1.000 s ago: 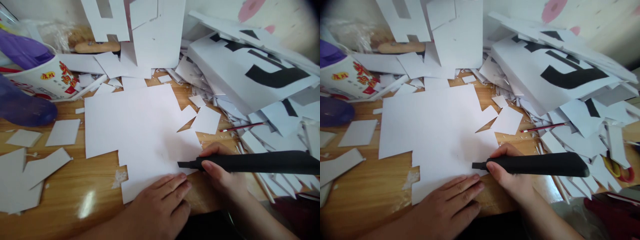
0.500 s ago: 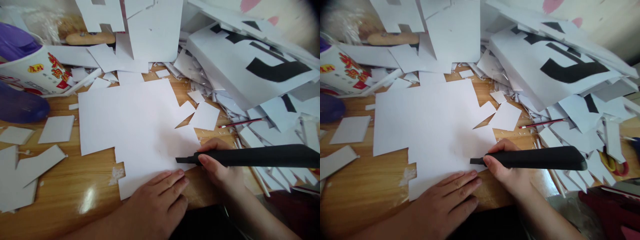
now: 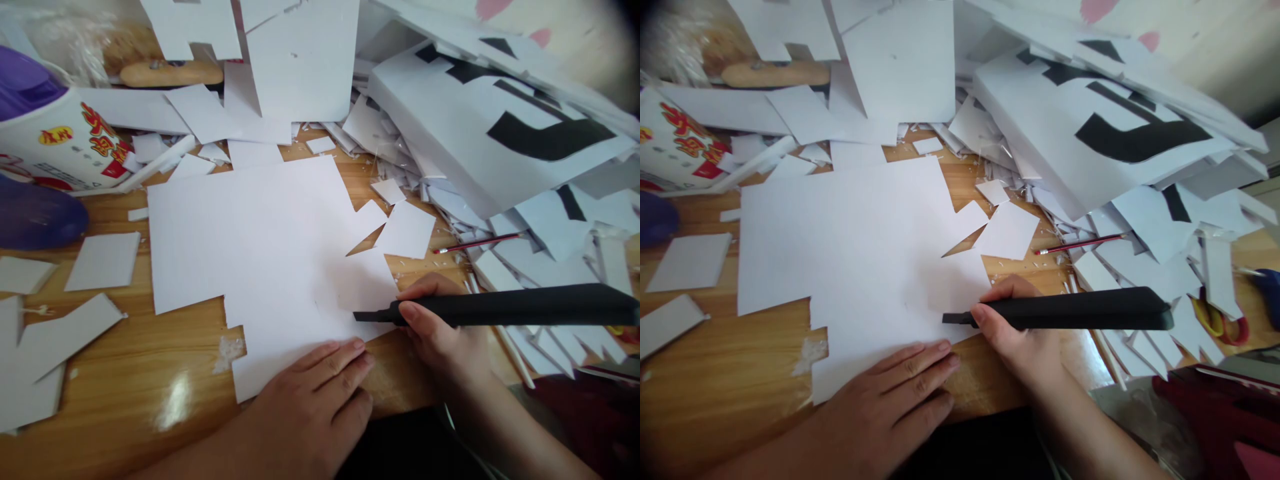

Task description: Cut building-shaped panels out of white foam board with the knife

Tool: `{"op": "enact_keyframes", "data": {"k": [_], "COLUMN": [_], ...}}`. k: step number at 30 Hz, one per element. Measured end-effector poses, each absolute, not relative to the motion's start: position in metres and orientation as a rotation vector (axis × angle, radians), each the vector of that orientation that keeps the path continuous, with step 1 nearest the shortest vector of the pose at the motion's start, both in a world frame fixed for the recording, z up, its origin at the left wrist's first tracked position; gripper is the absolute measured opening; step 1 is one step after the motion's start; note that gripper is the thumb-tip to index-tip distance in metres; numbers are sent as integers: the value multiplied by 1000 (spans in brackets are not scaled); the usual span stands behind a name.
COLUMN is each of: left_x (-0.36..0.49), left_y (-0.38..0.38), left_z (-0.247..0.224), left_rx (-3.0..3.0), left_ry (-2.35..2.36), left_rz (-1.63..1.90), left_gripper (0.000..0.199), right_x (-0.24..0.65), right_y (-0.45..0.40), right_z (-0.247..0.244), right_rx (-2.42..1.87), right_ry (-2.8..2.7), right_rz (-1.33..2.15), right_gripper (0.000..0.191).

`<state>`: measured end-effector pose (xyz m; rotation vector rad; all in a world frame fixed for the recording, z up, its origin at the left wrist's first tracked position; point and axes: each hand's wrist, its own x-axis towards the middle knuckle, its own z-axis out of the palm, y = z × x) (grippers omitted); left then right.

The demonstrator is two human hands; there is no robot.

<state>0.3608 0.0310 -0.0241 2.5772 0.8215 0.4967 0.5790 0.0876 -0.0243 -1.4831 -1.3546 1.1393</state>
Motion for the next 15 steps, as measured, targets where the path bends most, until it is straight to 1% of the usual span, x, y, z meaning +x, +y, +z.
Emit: {"op": "enact_keyframes", "data": {"k": [7, 11, 15], "left_x": [364, 363, 362], "left_y": [30, 33, 33], "left_z": [-29, -28, -27], "left_rx": [2579, 2597, 2598], "left_ry": [859, 806, 833], "left_rz": [579, 529, 559], "left_gripper": [24, 25, 26], "right_x": [580, 585, 593], "right_y": [87, 87, 87], "right_z": [-24, -29, -39], "right_rx": [-1514, -1511, -1487], "right_ry": [-1326, -1319, -1332], "right_rz": [1096, 1073, 1019], "right_gripper": [26, 25, 23]}}
